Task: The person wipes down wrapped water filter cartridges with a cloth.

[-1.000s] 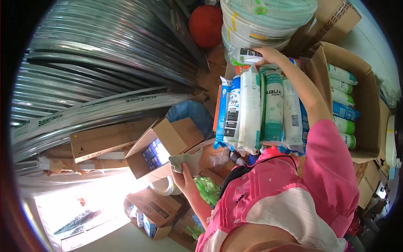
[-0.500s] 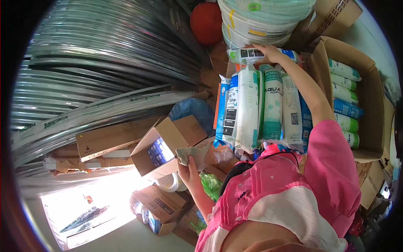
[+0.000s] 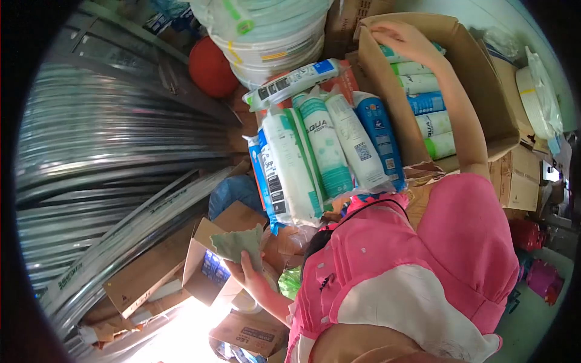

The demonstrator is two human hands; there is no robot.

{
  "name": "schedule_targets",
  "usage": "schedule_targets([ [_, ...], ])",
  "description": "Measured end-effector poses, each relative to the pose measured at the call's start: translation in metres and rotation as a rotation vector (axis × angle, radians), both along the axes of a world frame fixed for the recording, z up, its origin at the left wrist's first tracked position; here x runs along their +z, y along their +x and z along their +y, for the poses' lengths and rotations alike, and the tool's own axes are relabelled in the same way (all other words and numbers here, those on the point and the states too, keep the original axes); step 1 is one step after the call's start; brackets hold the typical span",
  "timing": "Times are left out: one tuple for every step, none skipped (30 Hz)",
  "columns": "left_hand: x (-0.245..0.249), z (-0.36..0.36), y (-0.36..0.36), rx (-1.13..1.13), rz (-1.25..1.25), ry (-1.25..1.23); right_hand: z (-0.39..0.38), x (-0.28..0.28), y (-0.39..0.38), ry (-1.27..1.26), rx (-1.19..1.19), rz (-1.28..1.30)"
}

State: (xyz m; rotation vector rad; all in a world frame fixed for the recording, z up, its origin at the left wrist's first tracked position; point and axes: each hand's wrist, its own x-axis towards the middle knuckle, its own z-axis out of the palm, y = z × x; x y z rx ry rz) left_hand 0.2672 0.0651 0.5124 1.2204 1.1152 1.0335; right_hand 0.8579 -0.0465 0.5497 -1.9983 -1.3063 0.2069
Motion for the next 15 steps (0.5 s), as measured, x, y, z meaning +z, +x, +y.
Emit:
schedule_targets([
  [-0.005, 0.003, -0.001, 0.001, -0.022, 0.024, -0.031, -0.026, 0.032, -0.021, -0.176, -0.092],
  [-0.011, 0.005, -0.001, 0.002, -0.041, 0.047, -0.060, -0.044, 0.056, -0.211, -0.298, -0.245],
  [-0.014, 0.007, -0.002, 0.001, -0.058, 0.070, -0.091, -0.064, 0.077, -0.404, -0.418, -0.395],
  [-0.014, 0.009, -0.003, 0.004, -0.063, 0.032, -0.124, -0.097, 0.098, -0.598, -0.513, -0.372],
  [-0.014, 0.011, -0.003, 0.005, -0.068, -0.008, -0.153, -0.128, 0.111, -0.793, -0.606, -0.345],
  [-0.013, 0.014, -0.004, 0.004, -0.070, -0.044, -0.176, -0.142, 0.101, -0.824, -0.786, -0.307],
  [-0.015, 0.017, -0.007, 0.011, -0.043, -0.067, -0.198, -0.157, 0.091, -0.849, -0.968, -0.266],
  [-0.017, 0.021, -0.012, 0.018, -0.017, -0.088, -0.230, -0.193, 0.115, -0.747, -1.068, -0.006],
  [-0.019, 0.025, -0.012, 0.029, 0.008, -0.106, -0.262, -0.227, 0.136, -0.634, -1.186, 0.230],
  [-0.018, 0.028, -0.010, 0.031, 0.011, -0.100, -0.285, -0.273, 0.159, -0.421, -1.171, 0.405],
  [-0.015, 0.029, -0.009, 0.043, 0.018, -0.094, -0.306, -0.313, 0.177, -0.190, -1.156, 0.589],
  [-0.012, 0.028, -0.009, 0.060, 0.028, -0.090, -0.327, -0.353, 0.196, 0.022, -1.140, 0.761],
  [-0.005, 0.025, 0.005, 0.110, 0.016, -0.043, -0.322, -0.342, 0.187, -0.092, -1.110, 0.902],
  [-0.004, 0.027, 0.005, 0.106, 0.027, -0.067, -0.310, -0.338, 0.185, 0.051, -1.036, 0.944],
  [-0.006, 0.030, 0.004, 0.100, 0.034, -0.091, -0.312, -0.350, 0.201, 0.197, -0.964, 0.980],
])
